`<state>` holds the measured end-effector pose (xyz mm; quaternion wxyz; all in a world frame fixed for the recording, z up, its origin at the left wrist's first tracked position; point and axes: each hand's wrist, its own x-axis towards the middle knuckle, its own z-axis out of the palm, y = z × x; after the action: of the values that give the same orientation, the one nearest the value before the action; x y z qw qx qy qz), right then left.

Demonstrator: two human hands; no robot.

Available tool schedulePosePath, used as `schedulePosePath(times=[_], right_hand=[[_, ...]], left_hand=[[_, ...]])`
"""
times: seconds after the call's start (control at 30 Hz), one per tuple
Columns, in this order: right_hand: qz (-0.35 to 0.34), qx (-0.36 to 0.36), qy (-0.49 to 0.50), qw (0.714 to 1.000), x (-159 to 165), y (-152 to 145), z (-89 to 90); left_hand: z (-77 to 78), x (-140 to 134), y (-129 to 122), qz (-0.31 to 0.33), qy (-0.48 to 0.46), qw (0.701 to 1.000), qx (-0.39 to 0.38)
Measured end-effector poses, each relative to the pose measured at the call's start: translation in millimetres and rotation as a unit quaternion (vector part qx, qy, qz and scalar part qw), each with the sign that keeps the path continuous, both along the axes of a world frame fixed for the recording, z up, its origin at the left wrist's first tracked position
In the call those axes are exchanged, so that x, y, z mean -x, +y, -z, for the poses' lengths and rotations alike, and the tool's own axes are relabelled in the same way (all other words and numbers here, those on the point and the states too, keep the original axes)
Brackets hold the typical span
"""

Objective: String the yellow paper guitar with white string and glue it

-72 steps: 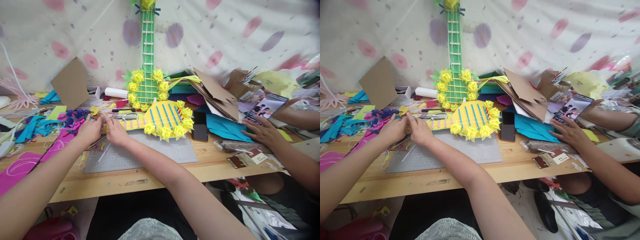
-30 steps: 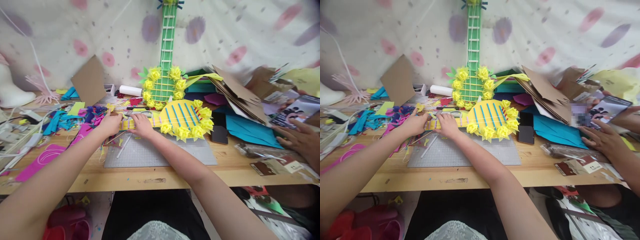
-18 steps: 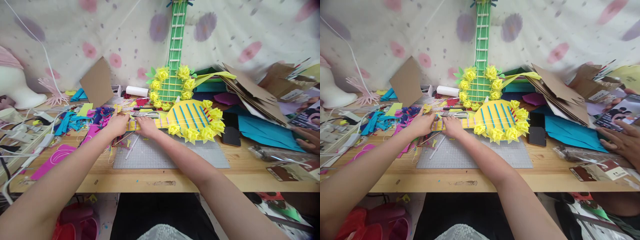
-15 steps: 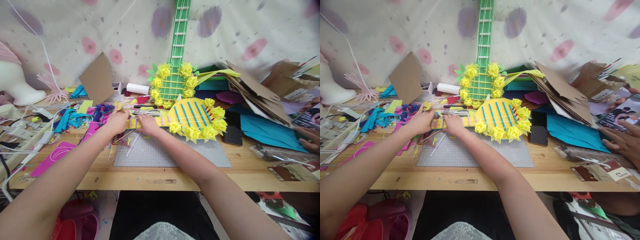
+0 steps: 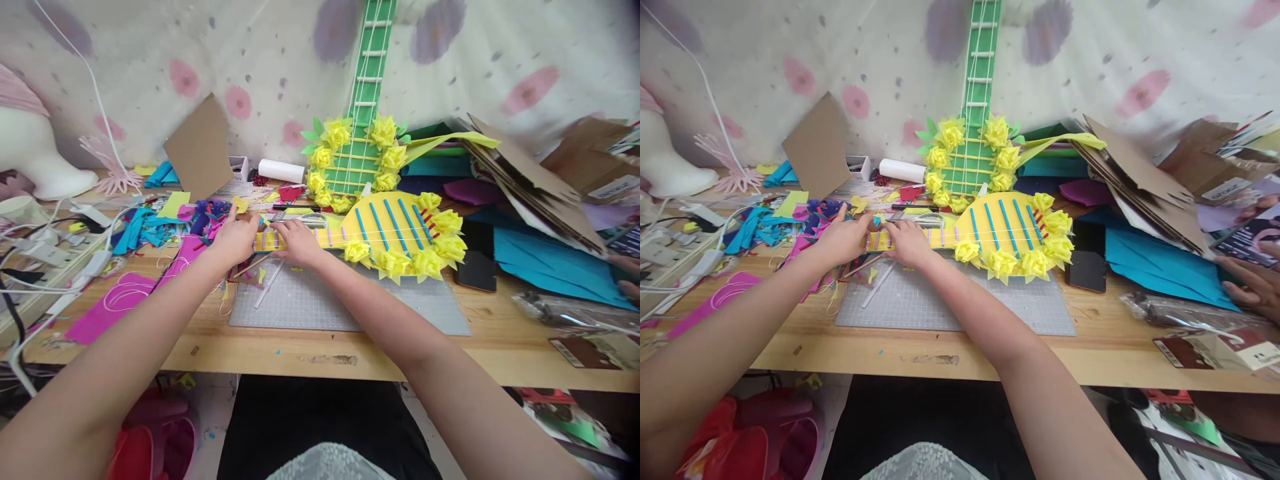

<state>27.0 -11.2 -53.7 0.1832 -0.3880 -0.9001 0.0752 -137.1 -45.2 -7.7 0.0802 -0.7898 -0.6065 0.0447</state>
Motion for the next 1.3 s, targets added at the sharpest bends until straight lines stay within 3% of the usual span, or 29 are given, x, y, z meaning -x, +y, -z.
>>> schedulePosePath(times=[0.17, 0.57, 0.9, 1.3], right_hand=[[-0.033, -0.007, 0.049, 0.998, 16, 1, -2.0], [0.003, 0.003, -0.001, 1.0, 49, 8, -3.7], [-0.014, -0.004, 0.025, 1.0, 50, 11, 4.0], [-0.022, 0.0, 0.051, 0.998, 47, 11, 6.0]], left_hand=[[2.9, 2, -1, 0.007, 0.073, 0.997, -0.009], [-3.8, -9, -5, -0.008, 0.083, 0.996, -0.007], [2.5, -4, -2, -0.016, 0.068, 0.998, -0.002], [-3.6, -5, -7, -0.024, 0.038, 0.999, -0.003]])
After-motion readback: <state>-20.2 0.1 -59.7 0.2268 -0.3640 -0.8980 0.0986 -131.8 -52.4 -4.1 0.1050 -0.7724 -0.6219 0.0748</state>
